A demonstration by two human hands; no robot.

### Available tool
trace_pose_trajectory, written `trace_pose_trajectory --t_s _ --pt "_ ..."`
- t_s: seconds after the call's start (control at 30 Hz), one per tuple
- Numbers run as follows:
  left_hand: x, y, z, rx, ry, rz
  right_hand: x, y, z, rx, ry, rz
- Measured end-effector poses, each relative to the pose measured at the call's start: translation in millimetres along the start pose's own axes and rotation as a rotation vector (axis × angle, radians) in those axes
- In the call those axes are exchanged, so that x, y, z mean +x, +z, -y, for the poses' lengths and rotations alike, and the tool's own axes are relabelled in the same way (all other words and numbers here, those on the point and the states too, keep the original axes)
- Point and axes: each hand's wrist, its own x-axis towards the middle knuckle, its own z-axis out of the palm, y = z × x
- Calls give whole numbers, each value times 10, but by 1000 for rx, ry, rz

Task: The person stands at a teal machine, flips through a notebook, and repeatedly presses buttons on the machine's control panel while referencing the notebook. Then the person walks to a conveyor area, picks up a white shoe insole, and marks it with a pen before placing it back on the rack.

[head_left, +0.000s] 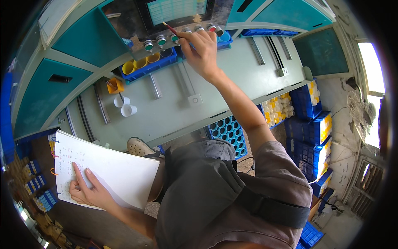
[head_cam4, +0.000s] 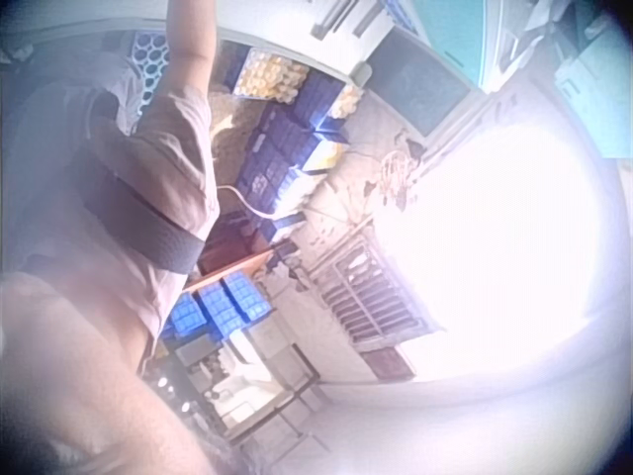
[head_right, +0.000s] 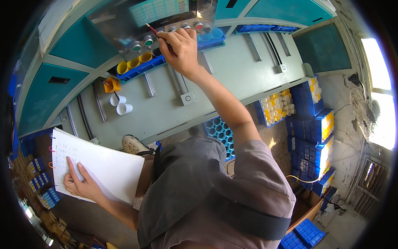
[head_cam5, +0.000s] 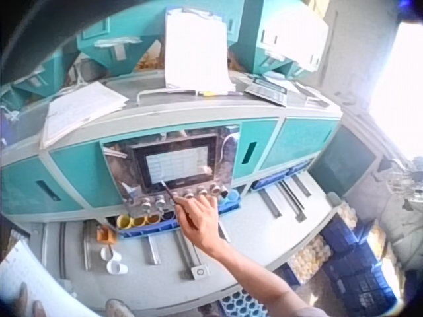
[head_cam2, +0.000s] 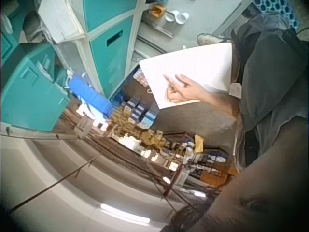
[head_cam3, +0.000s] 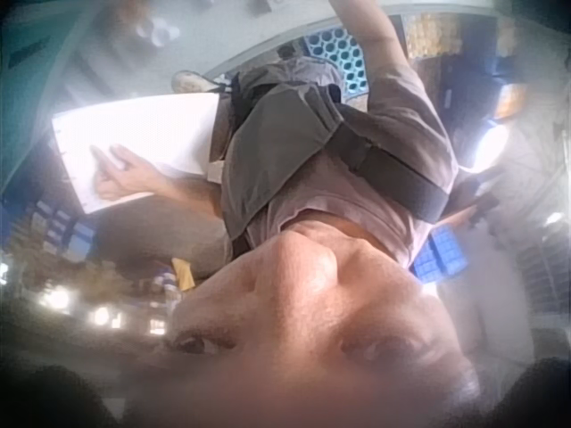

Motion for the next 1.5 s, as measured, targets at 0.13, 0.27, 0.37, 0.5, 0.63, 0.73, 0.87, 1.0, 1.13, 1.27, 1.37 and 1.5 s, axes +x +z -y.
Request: trace_pose_trajectory --t_s 0.13,0.27,0.37,0.5,0.63,0.73,0.87,1.0,1.13,1.27,1.37,1.5 --pt "5 0 -11 1 18 -12 -11 -2 8 -4 -8 11" --pt "19 -5 -11 26 38 -16 -12 16 -4 14 -17 8" --pt "22 -9 -9 34 51 -19 -18 44 -13 10 -22 16" --pt "30 -10 -4 13 53 -22 -23 68 -4 -4 -19 29" --pt "35 -12 0 31 84 -29 22 18 -10 -21 -20 -11" --pt "33 -13 1 25 88 -30 99 -75 -50 -32 -7 -85" --pt "32 -10 -4 14 87 -30 218 -159 -117 -51 -10 -154" --pt "28 -10 -6 5 83 -32 311 -154 -165 -54 -59 -164" --pt "15 2 14 8 66 -26 306 -126 -150 -50 -29 -126" --pt "12 24 46 24 32 -45 207 -113 -77 -6 -26 -81" --pt "-8 33 48 24 -10 -70 173 -82 -60 -10 -14 -46" --pt "-69 41 55 -65 -108 -173 158 -90 -78 -26 -11 -104"
